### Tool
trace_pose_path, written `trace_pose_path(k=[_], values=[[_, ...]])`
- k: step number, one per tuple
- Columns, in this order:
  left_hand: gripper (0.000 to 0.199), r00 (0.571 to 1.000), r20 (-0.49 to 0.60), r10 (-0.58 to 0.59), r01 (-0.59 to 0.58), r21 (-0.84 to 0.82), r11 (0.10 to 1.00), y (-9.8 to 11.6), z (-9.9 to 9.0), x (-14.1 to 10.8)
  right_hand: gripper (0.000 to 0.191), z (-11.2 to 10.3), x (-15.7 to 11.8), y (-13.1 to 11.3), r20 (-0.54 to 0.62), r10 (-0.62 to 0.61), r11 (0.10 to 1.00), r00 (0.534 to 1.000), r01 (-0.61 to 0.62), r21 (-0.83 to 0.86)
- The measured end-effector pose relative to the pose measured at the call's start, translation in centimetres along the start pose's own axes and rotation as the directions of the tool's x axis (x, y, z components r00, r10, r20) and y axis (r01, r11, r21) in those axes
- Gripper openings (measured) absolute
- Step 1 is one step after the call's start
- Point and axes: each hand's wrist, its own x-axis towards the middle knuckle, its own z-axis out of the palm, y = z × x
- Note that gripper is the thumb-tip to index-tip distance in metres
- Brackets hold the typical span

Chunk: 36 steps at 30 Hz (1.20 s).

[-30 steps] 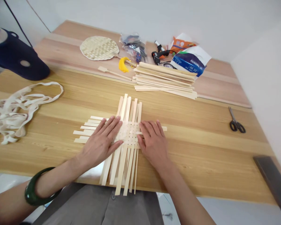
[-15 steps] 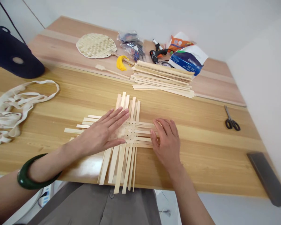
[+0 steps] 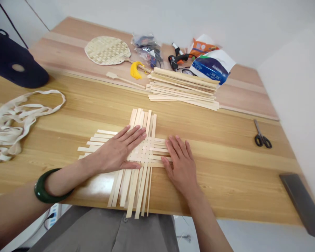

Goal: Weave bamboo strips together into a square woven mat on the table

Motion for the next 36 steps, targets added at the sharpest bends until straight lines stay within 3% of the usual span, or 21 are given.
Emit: trace_pose_path(k=[9,13,16,20,23,27,32,36], values=[[0.099,1.0,0.013,-0.015,0.015,0.006,1.0,0.0,0.2,0.0,0.06,1.2,-0.5,0.2,0.007,-0.011,1.0,1.0,0.011,-0.028],[0.097,1.0,-0.026,-0.005,0.003,-0.077,0.997,0.0,-0.8,-0.1,0.058,0.6,-0.5,-0.1,-0.005,-0.012,0.999,1.0,0.012,-0.047],[0.075,0.992,-0.102,-0.075,0.055,-0.189,0.98,-0.2,-2.5,-0.5,0.056,-0.6,-0.4,-0.6,-0.06,-0.023,0.996,0.998,0.018,-0.082],[0.044,0.939,-0.261,-0.223,0.166,-0.224,0.96,-0.3,-4.0,-1.8,0.047,-2.4,0.6,-1.8,-0.221,0.004,0.995,0.975,-0.025,-0.094],[0.038,0.924,-0.283,-0.255,0.213,-0.171,0.962,0.3,-3.5,-2.8,0.038,-2.4,2.1,-3.3,-0.281,0.034,0.999,0.959,-0.034,0.006],[0.048,0.933,-0.222,-0.284,0.266,-0.105,0.958,1.5,-1.8,-3.3,0.027,-0.5,4.2,-5.4,-0.227,0.037,0.994,0.973,-0.013,0.108],[0.059,0.93,-0.203,-0.305,0.297,-0.072,0.952,1.9,-0.4,-3.0,0.029,2.2,5.1,-6.6,-0.195,0.062,0.996,0.979,-0.049,0.074],[0.057,0.932,-0.203,-0.301,0.298,-0.047,0.953,1.7,-0.2,-2.9,0.03,3.0,4.9,-6.8,-0.169,0.104,0.994,0.98,-0.097,0.047]])
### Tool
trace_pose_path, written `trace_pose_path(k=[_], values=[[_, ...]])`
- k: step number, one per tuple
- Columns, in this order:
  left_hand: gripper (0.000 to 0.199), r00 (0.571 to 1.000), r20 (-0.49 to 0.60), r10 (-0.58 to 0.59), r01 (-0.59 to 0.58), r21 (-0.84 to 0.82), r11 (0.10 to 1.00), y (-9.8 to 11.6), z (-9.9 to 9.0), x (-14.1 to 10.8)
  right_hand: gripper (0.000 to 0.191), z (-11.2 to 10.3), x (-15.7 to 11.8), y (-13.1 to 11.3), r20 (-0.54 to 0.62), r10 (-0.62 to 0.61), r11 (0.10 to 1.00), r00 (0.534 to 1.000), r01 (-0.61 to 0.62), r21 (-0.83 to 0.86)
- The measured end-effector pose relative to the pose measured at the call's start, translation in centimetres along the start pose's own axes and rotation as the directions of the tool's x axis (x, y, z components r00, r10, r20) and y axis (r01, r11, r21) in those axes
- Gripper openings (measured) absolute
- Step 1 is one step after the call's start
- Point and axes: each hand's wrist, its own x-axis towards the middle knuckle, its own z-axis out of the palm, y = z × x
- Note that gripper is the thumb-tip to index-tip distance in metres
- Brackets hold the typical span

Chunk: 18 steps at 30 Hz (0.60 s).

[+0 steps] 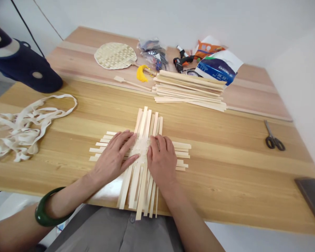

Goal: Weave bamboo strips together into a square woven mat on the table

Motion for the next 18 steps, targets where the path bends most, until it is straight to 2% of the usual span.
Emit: trace_pose_path(k=[5,12,18], values=[[0.061,1.0,0.009,-0.018,0.017,0.054,0.998,0.4,0.0,0.4,0.032,0.0,0.0,-0.1,0.033,0.021,0.999,0.999,-0.02,-0.03],[0.06,0.991,-0.017,-0.13,0.131,0.039,0.991,1.5,0.0,1.0,0.032,0.1,0.1,-0.1,0.068,0.037,0.999,0.997,-0.034,-0.036],[0.059,0.993,-0.012,-0.115,0.115,0.06,0.992,1.7,0.4,1.2,0.031,0.2,0.1,0.0,0.072,0.022,0.999,0.997,-0.019,-0.041]])
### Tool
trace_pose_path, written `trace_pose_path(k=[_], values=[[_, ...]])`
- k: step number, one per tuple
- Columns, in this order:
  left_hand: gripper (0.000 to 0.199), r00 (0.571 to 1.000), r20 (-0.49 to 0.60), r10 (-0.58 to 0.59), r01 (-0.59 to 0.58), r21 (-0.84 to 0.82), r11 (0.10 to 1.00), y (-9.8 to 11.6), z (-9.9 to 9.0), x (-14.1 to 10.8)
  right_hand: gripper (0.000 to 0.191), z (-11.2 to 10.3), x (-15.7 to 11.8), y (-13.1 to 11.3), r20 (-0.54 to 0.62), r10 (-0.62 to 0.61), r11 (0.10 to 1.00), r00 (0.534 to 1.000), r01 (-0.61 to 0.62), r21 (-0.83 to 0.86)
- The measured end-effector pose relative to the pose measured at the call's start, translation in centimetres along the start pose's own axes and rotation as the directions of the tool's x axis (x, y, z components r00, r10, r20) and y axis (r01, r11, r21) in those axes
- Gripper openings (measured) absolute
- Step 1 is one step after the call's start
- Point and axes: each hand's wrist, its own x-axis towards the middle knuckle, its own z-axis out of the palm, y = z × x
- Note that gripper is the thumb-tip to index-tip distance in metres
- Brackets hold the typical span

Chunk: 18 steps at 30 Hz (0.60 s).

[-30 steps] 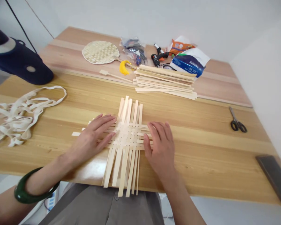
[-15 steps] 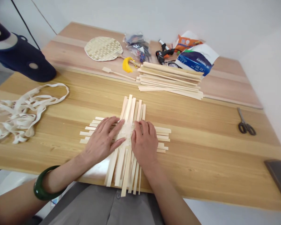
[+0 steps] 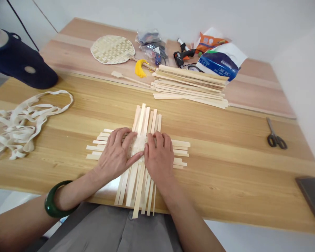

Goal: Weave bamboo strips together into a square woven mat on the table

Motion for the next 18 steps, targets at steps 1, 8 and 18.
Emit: trace_pose_path(k=[1,8,18], values=[[0.058,1.0,0.0,0.001,-0.001,0.001,1.0,-0.02,0.02,0.02,0.03,-0.02,0.01,0.01,0.001,-0.004,1.0,1.0,0.004,-0.001],[0.055,1.0,0.007,0.0,0.0,-0.02,1.0,-0.04,-0.13,0.07,0.03,-0.08,0.04,0.08,0.008,-0.024,0.999,1.0,0.024,0.026],[0.054,1.0,0.004,-0.018,0.019,-0.029,0.999,0.04,-0.22,0.27,0.028,0.02,0.11,0.06,0.002,-0.012,0.999,1.0,0.012,0.034]])
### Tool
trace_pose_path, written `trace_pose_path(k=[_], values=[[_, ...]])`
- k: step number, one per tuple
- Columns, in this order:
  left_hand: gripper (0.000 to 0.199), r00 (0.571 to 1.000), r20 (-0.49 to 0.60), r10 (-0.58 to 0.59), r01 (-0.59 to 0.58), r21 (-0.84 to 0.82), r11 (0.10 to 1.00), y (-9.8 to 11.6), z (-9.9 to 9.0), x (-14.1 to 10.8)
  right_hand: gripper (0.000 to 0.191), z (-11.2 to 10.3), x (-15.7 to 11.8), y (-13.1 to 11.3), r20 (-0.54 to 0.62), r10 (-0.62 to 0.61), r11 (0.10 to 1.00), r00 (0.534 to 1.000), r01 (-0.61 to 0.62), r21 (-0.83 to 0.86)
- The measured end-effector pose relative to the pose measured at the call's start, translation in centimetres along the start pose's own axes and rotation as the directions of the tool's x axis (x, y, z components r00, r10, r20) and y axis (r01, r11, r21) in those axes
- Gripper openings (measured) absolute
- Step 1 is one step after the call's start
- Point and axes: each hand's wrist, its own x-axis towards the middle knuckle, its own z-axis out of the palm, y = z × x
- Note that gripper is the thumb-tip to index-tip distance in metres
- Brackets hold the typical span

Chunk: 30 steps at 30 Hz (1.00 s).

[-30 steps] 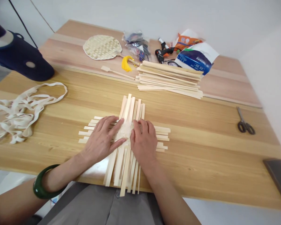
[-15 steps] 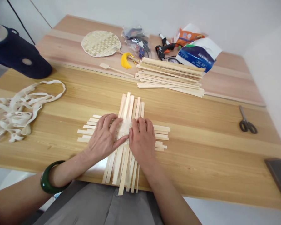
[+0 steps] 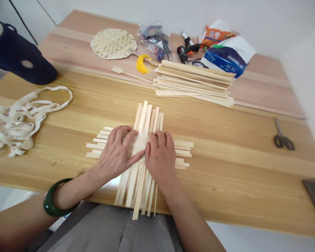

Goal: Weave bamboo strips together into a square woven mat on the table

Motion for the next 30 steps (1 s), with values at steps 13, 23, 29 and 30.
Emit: trace_pose_path(k=[13,23,29,30], values=[[0.035,0.997,0.007,-0.083,0.083,0.005,0.997,0.7,0.3,0.7,0.028,0.0,0.3,0.1,0.015,-0.04,0.999,0.999,0.04,0.0],[0.033,0.997,-0.073,-0.006,0.003,-0.032,0.999,0.4,-0.1,0.4,0.021,-0.6,0.0,0.1,-0.094,-0.027,0.996,0.995,0.035,0.088],[0.021,0.981,-0.178,0.076,-0.096,-0.107,0.99,-1.1,-1.8,-0.4,0.019,-2.5,-0.2,2.1,-0.168,0.091,0.991,0.982,-0.074,0.108],[0.019,0.982,-0.172,0.078,-0.099,-0.118,0.988,-1.4,-1.9,-0.6,0.017,-2.7,-0.1,2.5,-0.143,0.108,0.99,0.984,-0.094,0.101]])
